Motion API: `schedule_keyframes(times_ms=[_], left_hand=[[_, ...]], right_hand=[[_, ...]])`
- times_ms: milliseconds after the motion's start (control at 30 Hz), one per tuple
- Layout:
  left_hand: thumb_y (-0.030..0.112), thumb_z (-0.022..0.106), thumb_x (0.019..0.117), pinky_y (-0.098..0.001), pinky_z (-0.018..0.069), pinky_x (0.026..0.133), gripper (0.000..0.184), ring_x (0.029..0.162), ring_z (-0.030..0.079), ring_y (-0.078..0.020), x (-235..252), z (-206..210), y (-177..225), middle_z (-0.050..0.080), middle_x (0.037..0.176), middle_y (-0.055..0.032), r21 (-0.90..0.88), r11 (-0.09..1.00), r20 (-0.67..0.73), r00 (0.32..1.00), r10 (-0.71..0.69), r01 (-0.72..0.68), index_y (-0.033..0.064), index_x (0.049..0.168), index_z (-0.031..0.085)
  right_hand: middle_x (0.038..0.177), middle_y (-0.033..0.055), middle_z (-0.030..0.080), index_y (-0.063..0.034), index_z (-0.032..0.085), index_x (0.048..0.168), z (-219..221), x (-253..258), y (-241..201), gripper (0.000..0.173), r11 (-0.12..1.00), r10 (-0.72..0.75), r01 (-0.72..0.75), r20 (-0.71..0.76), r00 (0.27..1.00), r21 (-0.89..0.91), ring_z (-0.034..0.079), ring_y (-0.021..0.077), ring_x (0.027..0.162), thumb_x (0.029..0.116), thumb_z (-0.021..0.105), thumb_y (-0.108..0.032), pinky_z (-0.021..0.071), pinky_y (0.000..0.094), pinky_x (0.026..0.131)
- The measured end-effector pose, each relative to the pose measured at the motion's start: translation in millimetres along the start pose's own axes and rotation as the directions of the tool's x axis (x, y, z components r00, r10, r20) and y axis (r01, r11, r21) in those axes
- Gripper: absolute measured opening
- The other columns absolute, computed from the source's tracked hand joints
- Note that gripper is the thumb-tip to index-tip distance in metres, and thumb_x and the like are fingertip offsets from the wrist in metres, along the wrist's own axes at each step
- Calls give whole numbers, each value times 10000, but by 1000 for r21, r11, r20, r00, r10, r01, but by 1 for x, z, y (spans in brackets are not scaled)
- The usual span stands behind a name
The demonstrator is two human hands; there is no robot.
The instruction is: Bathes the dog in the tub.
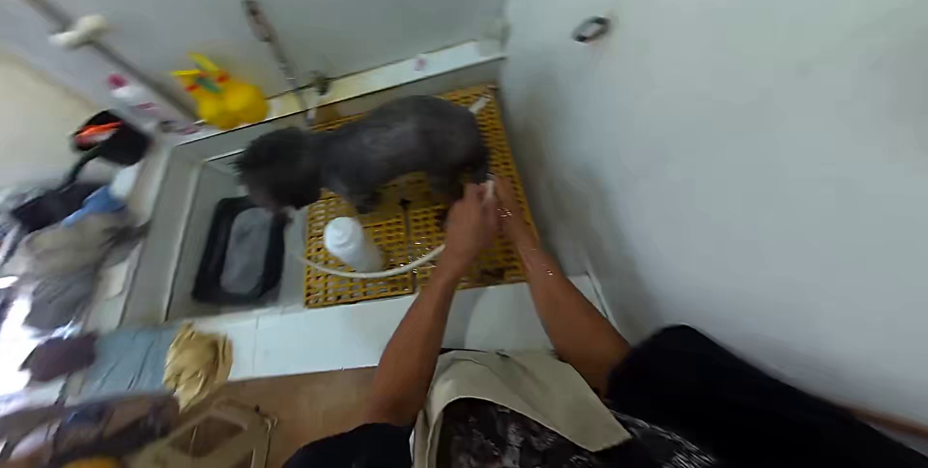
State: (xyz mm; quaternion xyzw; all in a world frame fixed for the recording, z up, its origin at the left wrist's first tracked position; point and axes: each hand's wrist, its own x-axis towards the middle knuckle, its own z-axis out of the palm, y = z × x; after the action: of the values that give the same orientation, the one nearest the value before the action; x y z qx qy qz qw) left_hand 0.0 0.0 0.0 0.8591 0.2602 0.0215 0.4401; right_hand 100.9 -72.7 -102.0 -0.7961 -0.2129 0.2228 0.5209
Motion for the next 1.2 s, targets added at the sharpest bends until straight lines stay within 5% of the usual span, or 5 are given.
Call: schedule_keyframes(times_ms=[267, 600, 700, 933, 1200], left_hand=[[200, 520, 1043, -560, 523, 959, 300, 1059, 688, -342, 43, 26, -2, 713, 1082, -200, 206, 914, 569, 803, 179, -350, 8, 1230, 655], [66, 546, 999, -731, -32, 1193, 334, 1382, 432, -453, 181, 52, 5, 601, 1370, -228, 900, -20, 435, 896, 82, -435, -39, 1307, 618], [18, 525, 1009, -656, 259, 1160, 278, 1242, 573, -422, 185, 64, 9, 651, 1262, -241, 886, 107, 454, 891, 11, -452, -53, 1257, 628], [344, 316, 1124, -499, 560, 806, 502, 844, 677, -304, 195, -14, 38, 670, 910, -182, 116, 948, 104, 953, 284, -295, -44, 1207, 624], [424, 186, 1128, -254, 479, 519, 487, 451, 428, -78, 150, -89, 24, 399, 542, 67, -957, 278, -94, 995, -32, -82, 182, 791, 441]], right_hand=[[1033, 85, 663, 0, 552, 1308, -30, -71, -3, 303, 535, 411, -234, -8, 912, 812, 672, 143, 906, 1119, 403, -184, 582, 317, 824], [730, -22, 485, -255, 405, 1549, -47, -65, -16, 429, 693, 274, -208, 14, 961, 690, 383, 50, 467, 1139, 289, -301, 332, 191, 406], [730, -13, 503, -215, 469, 1507, -66, -64, -14, 402, 748, 221, -184, 22, 975, 638, 390, 40, 465, 1128, 349, -266, 347, 186, 409], [724, 37, 585, -150, 637, 1343, -94, -63, -25, 309, 951, 80, -41, -119, 990, 305, 472, 96, 488, 1110, 448, -226, 407, 236, 430], [887, 54, 722, -142, 723, 1219, -110, -42, -72, 301, 987, -132, 119, -124, 983, -111, 674, 155, 723, 1095, 481, -269, 560, 389, 730]])
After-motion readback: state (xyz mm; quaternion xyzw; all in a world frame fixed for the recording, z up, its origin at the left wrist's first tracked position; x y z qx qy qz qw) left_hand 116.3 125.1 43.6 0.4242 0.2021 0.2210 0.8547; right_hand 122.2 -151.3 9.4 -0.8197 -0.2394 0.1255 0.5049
